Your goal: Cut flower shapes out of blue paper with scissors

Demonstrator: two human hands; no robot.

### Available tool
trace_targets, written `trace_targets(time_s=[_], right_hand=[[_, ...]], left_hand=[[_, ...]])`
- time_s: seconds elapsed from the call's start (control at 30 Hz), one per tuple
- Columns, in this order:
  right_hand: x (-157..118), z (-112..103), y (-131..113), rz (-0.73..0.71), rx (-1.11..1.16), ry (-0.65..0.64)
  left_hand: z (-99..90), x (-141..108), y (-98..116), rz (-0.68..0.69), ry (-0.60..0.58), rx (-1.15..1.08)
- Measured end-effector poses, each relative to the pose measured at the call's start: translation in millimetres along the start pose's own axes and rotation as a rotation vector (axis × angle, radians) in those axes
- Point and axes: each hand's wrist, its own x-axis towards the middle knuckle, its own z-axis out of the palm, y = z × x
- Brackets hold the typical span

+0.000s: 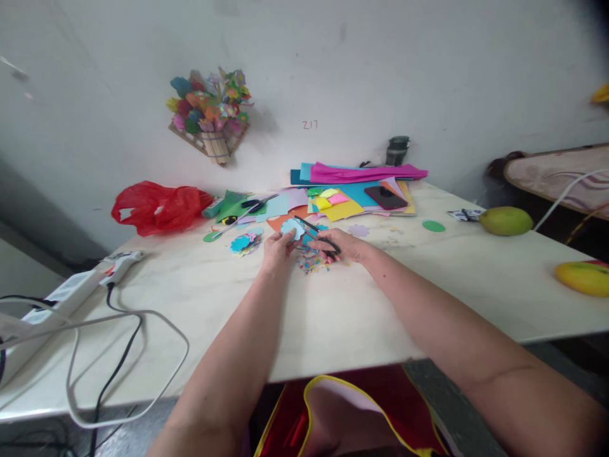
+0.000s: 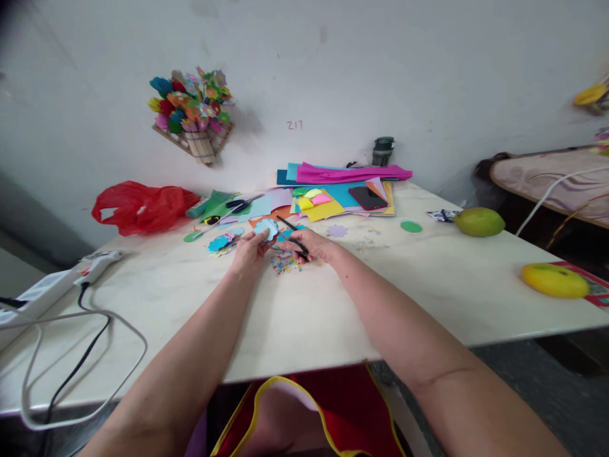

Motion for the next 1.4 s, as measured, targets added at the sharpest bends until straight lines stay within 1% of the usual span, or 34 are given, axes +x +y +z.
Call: trace_targets(time_s=[0.27,0.53,0.8,1.1,1.4], right_hand=[[-3,0,-5,0.020,0.019,-0.009],[-6,0,-10,0.050,-0.036,-0.016],[-6,-1,-9,0.014,-0.040,-0.029],[-4,-1,-8,0.052,-0.010,-0.016],[-8,1,-15,0.071,-0.013,-0.004]], left_hand=[[-0.8,1,0,-0.006,0.010,-0.018],[-4.1,2,2,-0.019,-0.023,0.004],[-4.4,2,2,-0.018,-0.049,0.025],[-5.2,2,4,-0.042,-0.054,0.024],[-8.0,2,6,-0.053,-0.075,0.028]])
